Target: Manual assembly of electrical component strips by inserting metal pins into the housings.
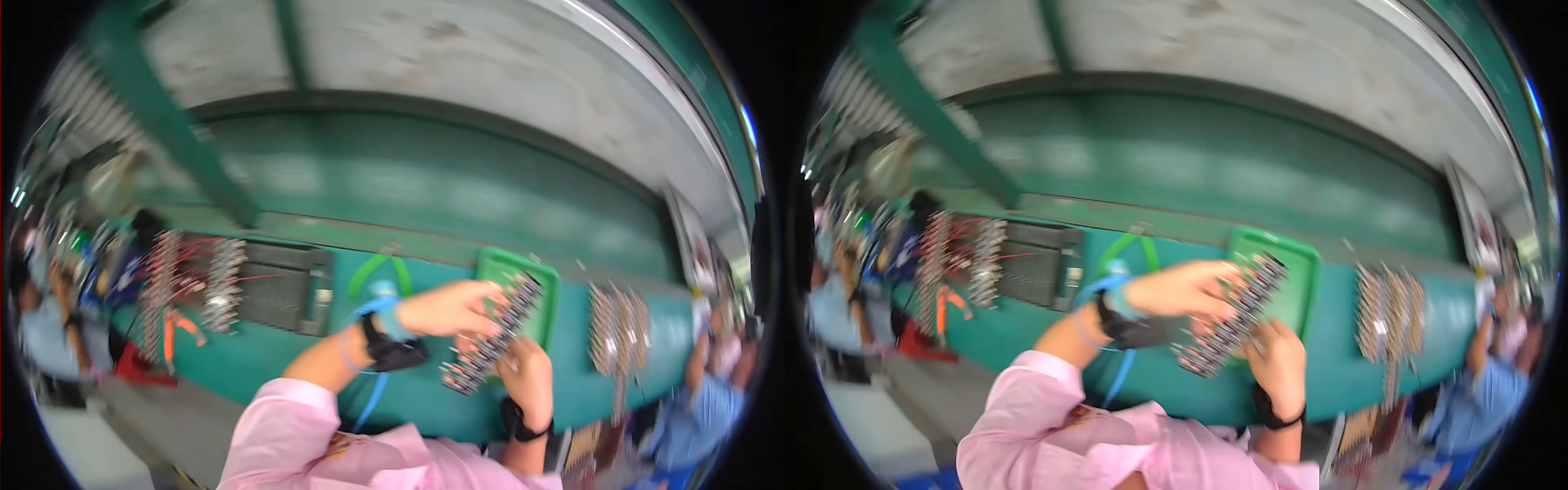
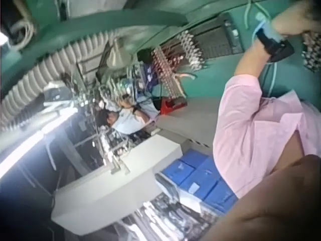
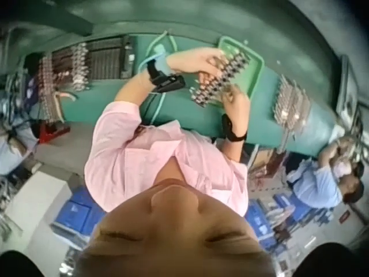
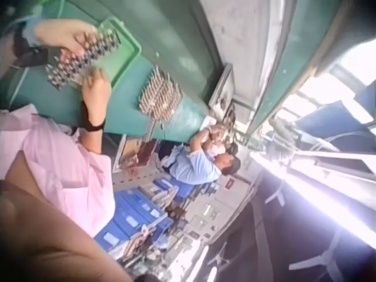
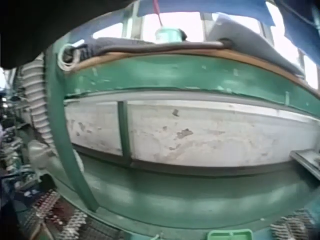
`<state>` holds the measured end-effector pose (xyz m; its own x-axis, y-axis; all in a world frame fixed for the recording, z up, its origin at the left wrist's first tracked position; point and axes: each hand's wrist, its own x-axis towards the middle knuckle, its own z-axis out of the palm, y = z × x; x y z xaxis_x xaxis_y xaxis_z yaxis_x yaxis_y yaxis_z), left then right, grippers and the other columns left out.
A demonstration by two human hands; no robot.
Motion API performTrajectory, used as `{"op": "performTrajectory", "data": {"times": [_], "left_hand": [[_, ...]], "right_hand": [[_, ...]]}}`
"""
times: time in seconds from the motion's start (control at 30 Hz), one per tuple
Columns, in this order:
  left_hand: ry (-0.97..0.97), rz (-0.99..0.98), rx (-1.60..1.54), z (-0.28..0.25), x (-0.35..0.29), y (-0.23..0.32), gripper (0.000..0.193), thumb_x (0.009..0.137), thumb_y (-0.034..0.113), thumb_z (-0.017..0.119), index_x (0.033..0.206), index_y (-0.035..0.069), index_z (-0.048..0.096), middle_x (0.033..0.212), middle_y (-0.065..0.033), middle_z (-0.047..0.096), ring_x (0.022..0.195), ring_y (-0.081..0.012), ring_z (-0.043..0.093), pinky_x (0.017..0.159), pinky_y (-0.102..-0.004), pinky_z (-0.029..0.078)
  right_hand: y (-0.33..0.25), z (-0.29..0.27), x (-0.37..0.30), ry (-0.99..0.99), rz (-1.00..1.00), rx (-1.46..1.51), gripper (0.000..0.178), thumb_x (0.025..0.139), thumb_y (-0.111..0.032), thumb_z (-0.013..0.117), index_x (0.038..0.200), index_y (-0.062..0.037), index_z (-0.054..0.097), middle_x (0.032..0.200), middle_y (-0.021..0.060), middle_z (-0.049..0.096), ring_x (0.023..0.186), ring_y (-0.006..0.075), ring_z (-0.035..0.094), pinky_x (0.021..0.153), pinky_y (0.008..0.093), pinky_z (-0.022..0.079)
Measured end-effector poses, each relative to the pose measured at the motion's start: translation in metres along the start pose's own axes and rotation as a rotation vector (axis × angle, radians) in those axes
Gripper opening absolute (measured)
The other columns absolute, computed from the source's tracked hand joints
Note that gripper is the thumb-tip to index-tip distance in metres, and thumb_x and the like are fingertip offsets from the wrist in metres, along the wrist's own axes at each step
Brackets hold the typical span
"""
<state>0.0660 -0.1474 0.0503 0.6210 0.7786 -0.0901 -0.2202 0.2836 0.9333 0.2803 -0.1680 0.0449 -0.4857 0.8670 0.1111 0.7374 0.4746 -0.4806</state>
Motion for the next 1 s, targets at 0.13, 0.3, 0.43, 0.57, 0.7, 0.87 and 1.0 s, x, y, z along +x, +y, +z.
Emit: {"op": "performTrajectory", "data": {"times": [0.13, 0.3, 0.43, 0.57, 0.7, 0.87, 1.0], "left_hand": [[0.013, 0.067, -0.064, 0.002, 0.003, -0.009, 0.033, 0.081, 0.008, 0.057, 0.108, -0.001, 0.040, 0.067, -0.0093, 0.057, 0.048, -0.0142, 0.057, 0.042, -0.0260, 0.048], [0.032, 0.101, -0.073, 0.004, 0.003, -0.015, 0.034, 0.076, 0.002, 0.056, 0.105, -0.002, 0.039, 0.066, -0.0124, 0.056, 0.049, -0.0202, 0.061, 0.039, -0.0279, 0.051], [0.041, 0.139, -0.037, 0.004, 0.008, -0.013, 0.035, 0.074, 0.001, 0.056, 0.105, -0.003, 0.039, 0.066, -0.0135, 0.056, 0.049, -0.0217, 0.061, 0.040, -0.0289, 0.052], [0.026, 0.140, -0.062, 0.002, 0.011, -0.013, 0.035, 0.073, 0.000, 0.055, 0.104, -0.003, 0.039, 0.067, -0.0147, 0.056, 0.049, -0.0227, 0.061, 0.040, -0.0295, 0.052], [0.017, 0.144, -0.066, 0.000, 0.012, -0.013, 0.035, 0.073, 0.000, 0.056, 0.104, -0.003, 0.040, 0.067, -0.0153, 0.056, 0.049, -0.0241, 0.061, 0.040, -0.0301, 0.052], [0.017, 0.127, -0.046, 0.000, 0.012, -0.015, 0.036, 0.073, 0.000, 0.056, 0.105, -0.004, 0.039, 0.067, -0.0161, 0.056, 0.049, -0.0252, 0.061, 0.039, -0.0306, 0.052], [0.008, 0.126, -0.045, 0.001, 0.015, -0.020, 0.036, 0.074, 0.000, 0.056, 0.105, -0.003, 0.039, 0.066, -0.0166, 0.056, 0.049, -0.0257, 0.061, 0.039, -0.0311, 0.052]], "right_hand": [[0.006, 0.016, -0.010, -0.068, 0.010, 0.015, 0.011, 0.060, -0.003, 0.059, 0.066, 0.0010, 0.051, 0.065, 0.0159, 0.047, 0.060, 0.0361, 0.048, 0.054, 0.0418, 0.039], [0.007, 0.015, -0.017, -0.122, -0.063, -0.032, 0.009, 0.066, -0.006, 0.058, 0.072, 0.0003, 0.053, 0.069, 0.0191, 0.052, 0.061, 0.0350, 0.051, 0.055, 0.0401, 0.040], [0.008, 0.014, -0.016, -0.125, -0.090, -0.045, 0.012, 0.073, -0.012, 0.057, 0.075, 0.0003, 0.056, 0.069, 0.0248, 0.053, 0.065, 0.0414, 0.051, 0.058, 0.0444, 0.041], [0.006, 0.014, -0.012, -0.090, -0.160, -0.045, 0.011, 0.073, -0.010, 0.056, 0.074, 0.0010, 0.055, 0.066, 0.0235, 0.052, 0.064, 0.0413, 0.051, 0.057, 0.0450, 0.041], [0.008, 0.016, -0.012, -0.064, -0.150, -0.031, 0.010, 0.072, -0.008, 0.056, 0.073, 0.0015, 0.054, 0.065, 0.0223, 0.052, 0.062, 0.0406, 0.051, 0.056, 0.0448, 0.040], [-0.003, 0.008, -0.010, -0.008, -0.170, 0.014, 0.009, 0.070, -0.006, 0.057, 0.073, 0.0016, 0.054, 0.062, 0.0199, 0.052, 0.057, 0.0374, 0.050, 0.053, 0.0424, 0.040], [0.006, 0.010, -0.010, -0.017, -0.092, 0.075, 0.011, 0.068, -0.006, 0.059, 0.075, 0.0016, 0.054, 0.060, 0.0186, 0.051, 0.053, 0.0347, 0.048, 0.052, 0.0401, 0.040]]}}
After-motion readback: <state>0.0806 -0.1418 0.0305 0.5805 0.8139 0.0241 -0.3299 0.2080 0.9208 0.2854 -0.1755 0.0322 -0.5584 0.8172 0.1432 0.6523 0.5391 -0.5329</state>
